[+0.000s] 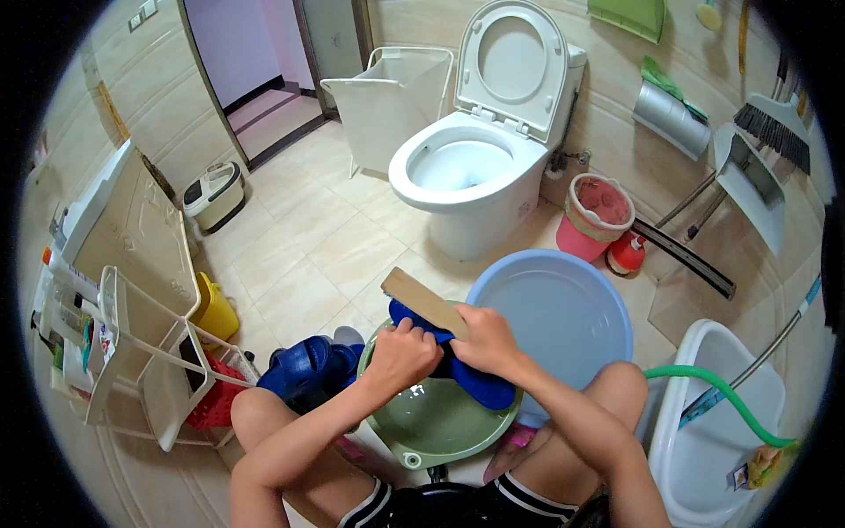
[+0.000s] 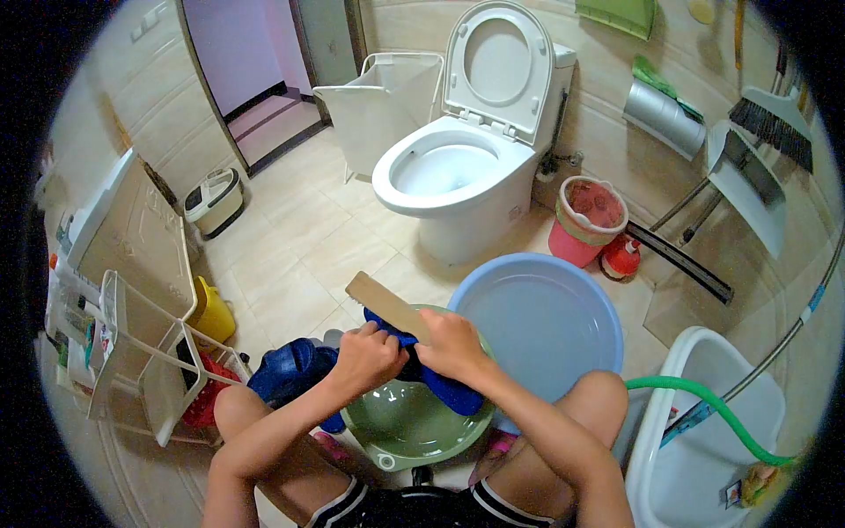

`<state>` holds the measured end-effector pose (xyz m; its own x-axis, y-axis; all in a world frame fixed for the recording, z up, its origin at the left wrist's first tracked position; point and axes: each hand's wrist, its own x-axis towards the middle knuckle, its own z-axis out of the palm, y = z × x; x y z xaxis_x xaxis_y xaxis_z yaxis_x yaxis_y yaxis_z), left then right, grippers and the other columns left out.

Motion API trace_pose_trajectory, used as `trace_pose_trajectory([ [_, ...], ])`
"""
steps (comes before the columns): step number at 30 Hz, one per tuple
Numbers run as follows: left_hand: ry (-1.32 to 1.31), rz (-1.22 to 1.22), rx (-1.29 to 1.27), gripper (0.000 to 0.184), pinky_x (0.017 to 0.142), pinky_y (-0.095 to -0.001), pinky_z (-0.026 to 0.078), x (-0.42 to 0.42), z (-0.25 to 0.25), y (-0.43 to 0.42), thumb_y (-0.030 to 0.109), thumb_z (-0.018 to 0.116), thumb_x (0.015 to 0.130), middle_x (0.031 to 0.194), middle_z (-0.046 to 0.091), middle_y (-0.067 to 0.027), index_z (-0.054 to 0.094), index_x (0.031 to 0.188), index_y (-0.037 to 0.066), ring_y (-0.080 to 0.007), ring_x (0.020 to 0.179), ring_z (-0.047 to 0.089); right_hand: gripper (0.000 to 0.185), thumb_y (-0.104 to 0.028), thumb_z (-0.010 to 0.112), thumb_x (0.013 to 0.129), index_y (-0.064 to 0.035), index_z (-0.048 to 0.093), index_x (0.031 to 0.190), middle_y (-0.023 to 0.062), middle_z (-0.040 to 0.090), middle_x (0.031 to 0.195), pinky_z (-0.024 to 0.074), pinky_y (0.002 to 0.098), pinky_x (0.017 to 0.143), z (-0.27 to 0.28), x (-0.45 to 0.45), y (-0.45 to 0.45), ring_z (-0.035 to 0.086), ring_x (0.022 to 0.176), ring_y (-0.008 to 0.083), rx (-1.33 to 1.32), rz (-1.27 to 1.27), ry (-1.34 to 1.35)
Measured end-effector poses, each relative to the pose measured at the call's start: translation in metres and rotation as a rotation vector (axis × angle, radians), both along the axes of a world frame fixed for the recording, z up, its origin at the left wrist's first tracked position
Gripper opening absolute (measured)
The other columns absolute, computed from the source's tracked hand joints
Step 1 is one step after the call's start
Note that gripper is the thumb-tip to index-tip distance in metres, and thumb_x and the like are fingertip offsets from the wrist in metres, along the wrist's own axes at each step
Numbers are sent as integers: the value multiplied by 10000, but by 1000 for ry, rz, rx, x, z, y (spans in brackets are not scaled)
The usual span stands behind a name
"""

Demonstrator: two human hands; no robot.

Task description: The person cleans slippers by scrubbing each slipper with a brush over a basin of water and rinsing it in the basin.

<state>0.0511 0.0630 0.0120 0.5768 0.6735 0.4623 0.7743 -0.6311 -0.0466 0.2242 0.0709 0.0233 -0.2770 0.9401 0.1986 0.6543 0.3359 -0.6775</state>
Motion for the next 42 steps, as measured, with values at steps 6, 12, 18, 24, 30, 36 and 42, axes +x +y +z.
trace_pose_trajectory([
  [6, 13, -94, 73, 168, 456, -334, 435, -1, 12, -5, 212, 630, 632, 638, 569, -75, 549, 631, 64, -208, 582, 553, 340, -108, 605, 645, -11, 595, 971, 237, 621, 784, 481, 485, 726, 1, 20, 8, 592, 782, 430, 52, -152, 130],
  [12, 71, 355, -278, 262, 619, -454, 503, -57, 33, 16, 301, 606, 761, 759, 620, -150, 613, 753, 39, -313, 736, 614, 311, -29, 581, 640, 45, 633, 937, 149, 661, 785, 475, 327, 687, 2, 79, 47, 602, 715, 176, 58, -317, 305],
  [18, 286, 834, -578, 424, 709, -452, 508, -159, 12, 31, 435, 669, 712, 816, 653, -179, 668, 824, 26, -350, 802, 636, 298, -74, 598, 642, -59, 686, 926, 227, 643, 797, 483, 402, 722, -2, 153, 66, 643, 780, 341, 19, -471, -1],
  [24, 271, 897, -774, 593, 813, -438, 485, -208, -62, -11, 526, 702, 645, 978, 600, -230, 660, 883, -15, -396, 956, 570, 355, -97, 585, 643, -121, 704, 976, 223, 654, 887, 482, 430, 802, -41, 177, 66, 637, 879, 362, -210, -606, -288],
  [30, -39, 950, -611, 747, 875, -471, 438, -231, -82, -33, 367, 809, 578, 1057, 511, -277, 463, 1072, -74, -431, 1026, 488, 358, -115, 577, 609, -92, 713, 939, 227, 660, 903, 488, 410, 814, -127, 193, 70, 634, 895, 376, -468, -695, -147],
  [36, -726, 1059, -929, 798, 750, -376, 503, -257, -100, -31, 198, 833, 600, 1056, 518, -222, 311, 1123, -104, -314, 909, 571, 301, -118, 577, 637, -51, 695, 905, 219, 657, 926, 483, 434, 812, -182, 208, 56, 631, 905, 376, -540, -714, -242],
  [42, -1098, 978, -1119, 217, 410, -280, 348, -244, -92, -31, 79, 741, 702, 636, 510, -40, 528, 712, 40, -144, 455, 457, 204, -79, 595, 655, -28, 695, 825, 152, 656, 662, 521, 371, 597, -215, 229, 44, 667, 615, 256, -481, -859, -417],
])
